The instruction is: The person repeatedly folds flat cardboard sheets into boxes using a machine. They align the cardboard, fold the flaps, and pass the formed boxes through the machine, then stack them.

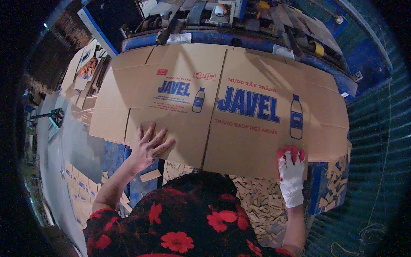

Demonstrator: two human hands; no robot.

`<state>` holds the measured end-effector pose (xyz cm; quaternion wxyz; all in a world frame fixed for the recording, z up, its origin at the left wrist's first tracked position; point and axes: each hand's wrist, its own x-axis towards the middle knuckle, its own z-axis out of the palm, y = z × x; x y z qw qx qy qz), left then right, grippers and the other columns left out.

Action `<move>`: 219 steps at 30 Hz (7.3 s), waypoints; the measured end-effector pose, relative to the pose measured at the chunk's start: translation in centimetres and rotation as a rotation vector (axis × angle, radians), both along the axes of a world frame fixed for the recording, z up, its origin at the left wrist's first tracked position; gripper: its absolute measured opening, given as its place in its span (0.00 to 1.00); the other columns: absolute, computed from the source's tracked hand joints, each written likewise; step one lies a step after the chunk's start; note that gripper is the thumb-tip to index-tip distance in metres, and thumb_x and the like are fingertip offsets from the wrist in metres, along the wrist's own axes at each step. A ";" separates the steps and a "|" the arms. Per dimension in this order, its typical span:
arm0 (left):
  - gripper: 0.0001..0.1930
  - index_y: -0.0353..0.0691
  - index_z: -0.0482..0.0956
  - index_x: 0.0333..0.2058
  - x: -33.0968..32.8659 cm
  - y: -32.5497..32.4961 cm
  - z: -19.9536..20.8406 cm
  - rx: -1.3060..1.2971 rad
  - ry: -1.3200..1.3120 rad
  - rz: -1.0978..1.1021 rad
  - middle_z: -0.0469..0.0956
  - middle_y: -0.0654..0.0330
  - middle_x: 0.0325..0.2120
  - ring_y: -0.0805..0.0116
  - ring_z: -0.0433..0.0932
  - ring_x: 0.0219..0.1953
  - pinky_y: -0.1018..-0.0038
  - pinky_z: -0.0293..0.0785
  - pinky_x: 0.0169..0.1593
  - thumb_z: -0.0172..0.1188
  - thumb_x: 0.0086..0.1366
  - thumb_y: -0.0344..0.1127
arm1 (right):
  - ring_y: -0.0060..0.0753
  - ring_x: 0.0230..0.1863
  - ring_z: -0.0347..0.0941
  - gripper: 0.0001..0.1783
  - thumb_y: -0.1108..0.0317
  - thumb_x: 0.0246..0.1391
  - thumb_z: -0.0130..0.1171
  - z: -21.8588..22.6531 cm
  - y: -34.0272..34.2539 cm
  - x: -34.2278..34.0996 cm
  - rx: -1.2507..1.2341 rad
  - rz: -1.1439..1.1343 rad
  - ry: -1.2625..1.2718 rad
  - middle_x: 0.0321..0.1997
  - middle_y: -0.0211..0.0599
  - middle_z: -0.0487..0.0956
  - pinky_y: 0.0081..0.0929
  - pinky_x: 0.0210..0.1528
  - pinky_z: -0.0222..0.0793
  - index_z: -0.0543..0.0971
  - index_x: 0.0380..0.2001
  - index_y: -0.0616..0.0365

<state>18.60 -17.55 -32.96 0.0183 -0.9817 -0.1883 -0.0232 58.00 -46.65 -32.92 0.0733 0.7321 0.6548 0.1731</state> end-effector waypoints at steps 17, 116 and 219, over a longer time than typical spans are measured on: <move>0.26 0.59 0.67 0.60 3.1 4.0 -1.0 -0.047 -0.380 0.186 0.61 0.54 0.63 0.37 0.56 0.64 0.38 0.48 0.62 0.49 0.61 0.43 | 0.56 0.57 0.67 0.18 0.76 0.45 0.58 -0.5 6.8 1.9 0.175 -0.111 0.142 0.51 0.47 0.74 0.56 0.61 0.57 0.73 0.43 0.58; 0.40 0.43 0.69 0.55 8.3 17.4 -2.3 -0.198 -0.284 0.833 0.67 0.49 0.50 0.50 0.65 0.56 0.43 0.58 0.51 0.59 0.51 0.68 | 0.53 0.59 0.65 0.37 0.45 0.54 0.53 -1.0 14.4 11.7 0.322 -0.820 0.167 0.59 0.55 0.68 0.42 0.59 0.63 0.67 0.57 0.64; 0.24 0.33 0.75 0.41 -32.6 24.9 -7.3 -0.416 -0.273 1.085 0.75 0.54 0.34 0.61 0.72 0.40 0.66 0.66 0.47 0.60 0.60 0.52 | 0.40 0.60 0.65 0.38 0.67 0.49 0.65 -3.2 -4.2 5.8 1.570 -0.967 1.467 0.59 0.44 0.69 0.41 0.60 0.60 0.60 0.61 0.58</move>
